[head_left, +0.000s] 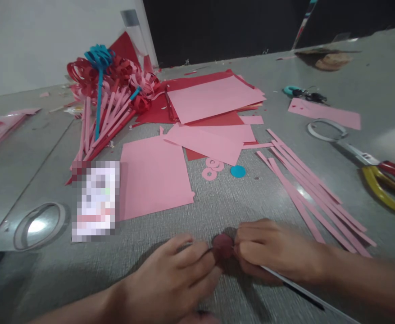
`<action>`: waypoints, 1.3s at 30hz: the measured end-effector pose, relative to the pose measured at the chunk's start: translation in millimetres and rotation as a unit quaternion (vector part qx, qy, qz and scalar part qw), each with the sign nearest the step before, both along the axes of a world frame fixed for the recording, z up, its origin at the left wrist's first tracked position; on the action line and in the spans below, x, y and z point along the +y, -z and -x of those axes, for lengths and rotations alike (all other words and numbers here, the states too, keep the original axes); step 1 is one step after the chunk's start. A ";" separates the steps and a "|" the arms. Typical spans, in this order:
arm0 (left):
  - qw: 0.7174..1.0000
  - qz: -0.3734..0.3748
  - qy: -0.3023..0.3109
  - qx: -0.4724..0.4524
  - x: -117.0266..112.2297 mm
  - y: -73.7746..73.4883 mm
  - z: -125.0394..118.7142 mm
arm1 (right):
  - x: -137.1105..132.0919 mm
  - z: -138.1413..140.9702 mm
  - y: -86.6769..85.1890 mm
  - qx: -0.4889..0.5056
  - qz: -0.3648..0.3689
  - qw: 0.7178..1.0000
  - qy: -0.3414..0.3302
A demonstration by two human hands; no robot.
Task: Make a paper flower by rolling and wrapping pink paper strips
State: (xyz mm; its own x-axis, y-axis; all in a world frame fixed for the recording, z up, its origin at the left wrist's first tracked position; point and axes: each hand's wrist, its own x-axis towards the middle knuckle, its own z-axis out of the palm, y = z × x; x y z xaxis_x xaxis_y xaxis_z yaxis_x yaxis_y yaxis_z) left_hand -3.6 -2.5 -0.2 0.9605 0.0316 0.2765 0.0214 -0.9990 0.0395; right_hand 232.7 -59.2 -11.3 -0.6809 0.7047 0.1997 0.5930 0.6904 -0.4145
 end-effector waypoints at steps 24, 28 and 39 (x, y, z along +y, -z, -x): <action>1.000 0.006 0.018 0.010 1.3 2.6 -1.0 | -2.0 -0.1 2.9 -0.007 0.029 1.000 0.004; 1.000 0.002 0.008 0.008 1.9 1.6 -0.5 | -1.9 -0.2 5.7 -0.005 0.024 1.000 0.005; 0.999 0.019 -0.024 0.012 0.0 2.2 -1.1 | 0.6 -1.4 2.9 0.021 0.043 0.999 -0.014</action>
State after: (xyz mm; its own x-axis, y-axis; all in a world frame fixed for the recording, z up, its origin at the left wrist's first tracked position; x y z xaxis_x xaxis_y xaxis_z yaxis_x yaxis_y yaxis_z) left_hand -2.5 -2.5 -2.4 0.9639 0.0875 0.2516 0.0704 -0.9946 0.0762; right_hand 234.1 -58.6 -14.2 -0.6935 0.7006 0.1680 0.5548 0.6680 -0.4960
